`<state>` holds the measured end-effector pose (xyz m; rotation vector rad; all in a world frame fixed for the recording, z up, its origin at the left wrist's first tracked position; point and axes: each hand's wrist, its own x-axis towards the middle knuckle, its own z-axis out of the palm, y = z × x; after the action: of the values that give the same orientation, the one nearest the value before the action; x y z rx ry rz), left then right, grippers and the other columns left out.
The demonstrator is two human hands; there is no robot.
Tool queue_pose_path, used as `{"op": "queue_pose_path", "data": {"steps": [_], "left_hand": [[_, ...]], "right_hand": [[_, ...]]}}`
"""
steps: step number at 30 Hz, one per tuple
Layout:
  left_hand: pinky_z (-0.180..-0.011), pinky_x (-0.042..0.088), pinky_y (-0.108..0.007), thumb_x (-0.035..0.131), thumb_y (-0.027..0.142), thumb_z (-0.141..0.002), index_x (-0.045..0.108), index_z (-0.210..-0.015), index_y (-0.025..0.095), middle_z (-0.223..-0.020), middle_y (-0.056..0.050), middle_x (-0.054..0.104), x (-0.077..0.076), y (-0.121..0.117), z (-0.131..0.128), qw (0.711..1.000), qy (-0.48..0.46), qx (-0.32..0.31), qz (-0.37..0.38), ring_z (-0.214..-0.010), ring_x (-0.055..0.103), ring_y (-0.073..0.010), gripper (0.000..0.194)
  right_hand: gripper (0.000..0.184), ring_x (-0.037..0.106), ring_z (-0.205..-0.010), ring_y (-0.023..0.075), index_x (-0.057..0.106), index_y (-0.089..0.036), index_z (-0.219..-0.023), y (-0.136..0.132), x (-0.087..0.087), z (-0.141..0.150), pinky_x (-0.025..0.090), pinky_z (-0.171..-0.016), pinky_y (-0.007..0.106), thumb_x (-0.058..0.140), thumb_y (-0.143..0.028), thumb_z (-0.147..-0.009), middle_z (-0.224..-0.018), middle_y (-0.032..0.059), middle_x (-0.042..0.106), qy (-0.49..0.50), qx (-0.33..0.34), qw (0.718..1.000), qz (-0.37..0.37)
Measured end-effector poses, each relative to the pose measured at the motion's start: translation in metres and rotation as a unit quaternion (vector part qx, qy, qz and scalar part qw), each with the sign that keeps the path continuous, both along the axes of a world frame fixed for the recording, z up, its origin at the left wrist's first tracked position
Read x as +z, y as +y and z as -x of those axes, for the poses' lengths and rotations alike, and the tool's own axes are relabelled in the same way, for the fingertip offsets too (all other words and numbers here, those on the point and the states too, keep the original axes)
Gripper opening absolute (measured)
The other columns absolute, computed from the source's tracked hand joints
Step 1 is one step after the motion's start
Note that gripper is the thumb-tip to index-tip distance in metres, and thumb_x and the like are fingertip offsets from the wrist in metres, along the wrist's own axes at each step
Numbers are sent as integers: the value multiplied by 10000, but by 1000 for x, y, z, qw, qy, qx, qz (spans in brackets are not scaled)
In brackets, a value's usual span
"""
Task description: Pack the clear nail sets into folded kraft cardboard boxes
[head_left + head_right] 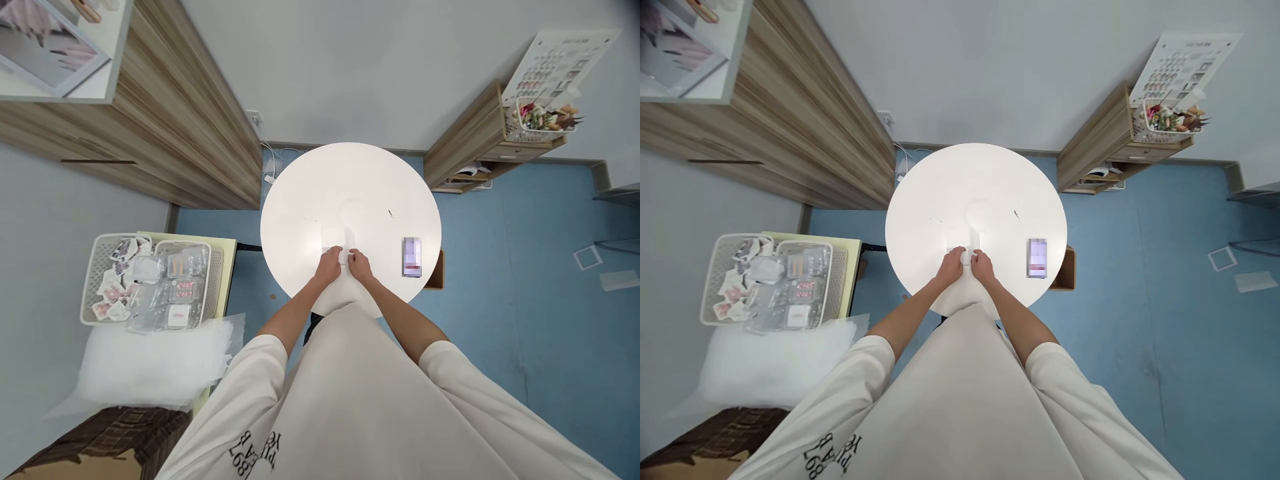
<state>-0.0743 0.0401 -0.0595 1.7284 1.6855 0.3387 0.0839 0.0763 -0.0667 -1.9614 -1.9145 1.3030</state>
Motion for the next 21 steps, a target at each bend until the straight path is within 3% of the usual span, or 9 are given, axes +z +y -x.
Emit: {"op": "queue_pose_path", "data": {"steps": [4,8,12,17,21], "left_hand": [[-1045,453,-463,441,127,-909,481,-1380,196,-1405,-143,552,-4,-13,10,987,34,156,14,-1293,534,-292,478],[-958,500,-416,510,297,-949,474,-1331,199,-1316,-153,609,-15,-18,19,953,19,281,114,-1200,605,-275,396],[-838,525,-350,551,376,-945,496,-1255,204,-1164,-125,692,-26,-14,22,930,-34,319,181,-1047,685,-234,359],[-737,528,-342,610,370,-888,575,-1116,221,-986,-79,724,-34,-5,16,923,-54,330,188,-890,707,-230,275],[-683,533,-334,633,335,-863,571,-1086,222,-981,-74,709,-32,1,12,904,-95,365,203,-808,695,-206,257]], "right_hand": [[352,634,-978,223,518,-202,-1317,3,2,6,469,-814,319,392,-223,-989,-1100,103,670,-58,46,997,-6],[347,635,-932,233,480,-219,-1312,5,-4,13,461,-765,322,488,-256,-967,-1153,112,638,-113,76,991,-10],[348,632,-945,242,460,-211,-1307,4,-8,17,456,-766,333,502,-248,-964,-1192,123,620,-136,90,986,-26],[341,604,-1045,258,466,-201,-1299,0,-8,22,454,-826,349,500,-230,-961,-1233,129,599,-158,97,981,-49],[326,564,-1114,277,490,-204,-1275,0,-9,22,449,-868,363,519,-237,-951,-1248,131,573,-170,106,977,-73]]}}
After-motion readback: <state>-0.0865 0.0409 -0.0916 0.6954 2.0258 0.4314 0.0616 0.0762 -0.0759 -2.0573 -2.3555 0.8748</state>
